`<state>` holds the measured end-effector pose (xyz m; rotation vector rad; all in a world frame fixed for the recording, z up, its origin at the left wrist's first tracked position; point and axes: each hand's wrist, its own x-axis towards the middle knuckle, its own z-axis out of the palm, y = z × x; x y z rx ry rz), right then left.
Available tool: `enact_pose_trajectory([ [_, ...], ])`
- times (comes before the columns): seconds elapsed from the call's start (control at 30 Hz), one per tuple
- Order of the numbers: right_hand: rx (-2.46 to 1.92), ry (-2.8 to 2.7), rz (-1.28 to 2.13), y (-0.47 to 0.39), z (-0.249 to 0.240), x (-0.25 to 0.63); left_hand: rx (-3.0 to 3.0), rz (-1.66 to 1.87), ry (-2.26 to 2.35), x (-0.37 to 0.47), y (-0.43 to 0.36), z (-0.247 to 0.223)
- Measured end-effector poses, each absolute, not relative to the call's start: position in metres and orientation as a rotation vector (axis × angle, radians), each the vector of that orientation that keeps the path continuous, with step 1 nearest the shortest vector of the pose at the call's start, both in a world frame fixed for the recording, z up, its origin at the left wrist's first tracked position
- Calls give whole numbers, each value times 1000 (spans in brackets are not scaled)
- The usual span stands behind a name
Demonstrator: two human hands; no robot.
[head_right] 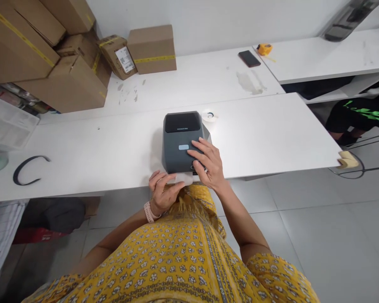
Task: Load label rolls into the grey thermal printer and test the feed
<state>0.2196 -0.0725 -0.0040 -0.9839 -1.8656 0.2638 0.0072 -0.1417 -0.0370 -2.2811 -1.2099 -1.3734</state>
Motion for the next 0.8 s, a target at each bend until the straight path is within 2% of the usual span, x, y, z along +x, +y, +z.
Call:
enact_pose_trajectory([
  [0.53, -923, -1538, 220, -87, -53, 189, -2333, -1212, -1187, 8, -105, -72],
  [0.8, -969, -1415, 121, -81, -70, 174, -2263, -1443, -1171, 17, -96, -94],
])
